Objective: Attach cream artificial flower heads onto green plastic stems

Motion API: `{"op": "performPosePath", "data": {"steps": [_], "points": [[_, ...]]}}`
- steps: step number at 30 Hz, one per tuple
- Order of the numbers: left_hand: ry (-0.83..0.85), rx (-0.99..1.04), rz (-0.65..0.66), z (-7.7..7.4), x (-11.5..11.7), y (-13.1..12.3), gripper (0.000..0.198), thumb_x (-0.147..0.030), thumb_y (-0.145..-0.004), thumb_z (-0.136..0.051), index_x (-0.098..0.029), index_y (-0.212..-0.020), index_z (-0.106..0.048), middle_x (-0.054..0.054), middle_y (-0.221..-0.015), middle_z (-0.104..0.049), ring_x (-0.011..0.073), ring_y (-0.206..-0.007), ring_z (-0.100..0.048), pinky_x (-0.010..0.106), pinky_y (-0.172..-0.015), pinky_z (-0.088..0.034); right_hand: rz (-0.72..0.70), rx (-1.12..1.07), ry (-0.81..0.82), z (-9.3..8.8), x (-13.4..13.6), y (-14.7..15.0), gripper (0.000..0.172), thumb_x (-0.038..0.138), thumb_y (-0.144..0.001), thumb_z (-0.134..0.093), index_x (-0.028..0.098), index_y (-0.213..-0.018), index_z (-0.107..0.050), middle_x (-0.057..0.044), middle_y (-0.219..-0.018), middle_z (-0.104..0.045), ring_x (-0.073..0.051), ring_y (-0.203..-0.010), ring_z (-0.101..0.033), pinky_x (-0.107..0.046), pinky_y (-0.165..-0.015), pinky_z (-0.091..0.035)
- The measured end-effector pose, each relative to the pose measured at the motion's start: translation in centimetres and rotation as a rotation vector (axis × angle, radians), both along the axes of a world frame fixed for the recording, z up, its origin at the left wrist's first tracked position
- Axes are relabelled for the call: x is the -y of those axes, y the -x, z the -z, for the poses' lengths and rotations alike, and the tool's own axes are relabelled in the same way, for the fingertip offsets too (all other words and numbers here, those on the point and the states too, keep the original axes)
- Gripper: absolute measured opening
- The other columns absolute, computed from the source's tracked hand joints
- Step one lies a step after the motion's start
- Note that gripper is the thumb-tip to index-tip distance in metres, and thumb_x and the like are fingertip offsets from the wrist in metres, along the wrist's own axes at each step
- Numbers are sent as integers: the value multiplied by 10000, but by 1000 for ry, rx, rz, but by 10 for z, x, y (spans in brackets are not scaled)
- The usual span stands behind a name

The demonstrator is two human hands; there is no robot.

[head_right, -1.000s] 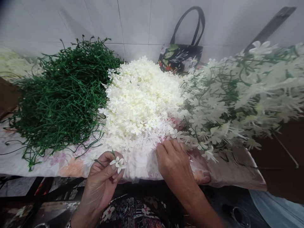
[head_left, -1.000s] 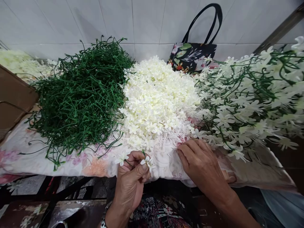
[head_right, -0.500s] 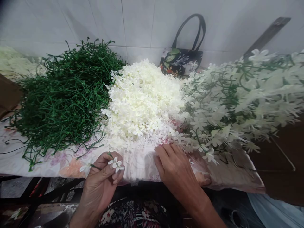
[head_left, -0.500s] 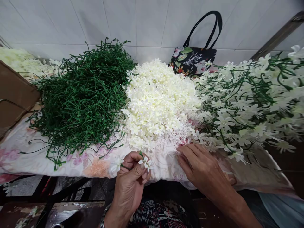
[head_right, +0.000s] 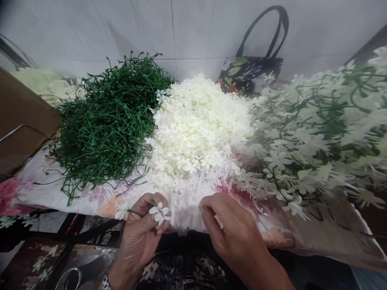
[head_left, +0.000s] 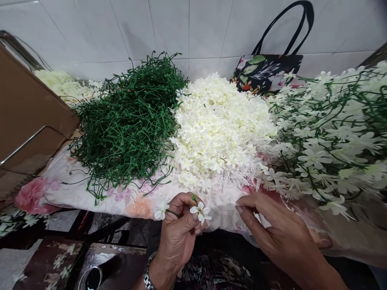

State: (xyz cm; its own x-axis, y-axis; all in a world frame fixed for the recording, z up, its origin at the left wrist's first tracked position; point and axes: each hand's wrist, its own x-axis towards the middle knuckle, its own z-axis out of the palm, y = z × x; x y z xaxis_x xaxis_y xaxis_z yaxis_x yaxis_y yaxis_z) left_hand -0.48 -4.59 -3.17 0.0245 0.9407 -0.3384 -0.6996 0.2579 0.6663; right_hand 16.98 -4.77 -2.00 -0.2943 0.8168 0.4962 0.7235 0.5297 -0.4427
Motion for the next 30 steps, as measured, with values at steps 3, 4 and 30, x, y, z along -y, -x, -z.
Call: {"op": "performPosePath", "data": {"steps": [3,4,30], "points": [[-55,-63,-10,1,2,1,219,-240,-503,-839,-159,-586,-653,-20,-597,-558,46,-421,-415,169,-391,-318,-100,-129,44,-19,10,15,115,118,-870,-462,189,-845,-550,2,-646,-542,-103,-577,-527,-207,-525,-412],[-82,-96,-18,1,3,1,206,-247,-518,-832,-164,-594,-660,-17,-604,-558,57,-438,-426,176,-400,-331,-122,-156,55,-23,12,21,124,105,-863,-466,188,-866,-558,1,-648,-537,-102,-579,-527,-203,-521,-416],[-663,-740,67,17,7,13,108,-127,-811,-606,-210,-836,-671,2,-747,-615,126,-710,-567,223,-625,-453,-122,-85,106,-7,6,42,196,93,-885,-426,120,-757,-571,-26,-629,-507,-130,-598,-465,-257,-534,-383]]}}
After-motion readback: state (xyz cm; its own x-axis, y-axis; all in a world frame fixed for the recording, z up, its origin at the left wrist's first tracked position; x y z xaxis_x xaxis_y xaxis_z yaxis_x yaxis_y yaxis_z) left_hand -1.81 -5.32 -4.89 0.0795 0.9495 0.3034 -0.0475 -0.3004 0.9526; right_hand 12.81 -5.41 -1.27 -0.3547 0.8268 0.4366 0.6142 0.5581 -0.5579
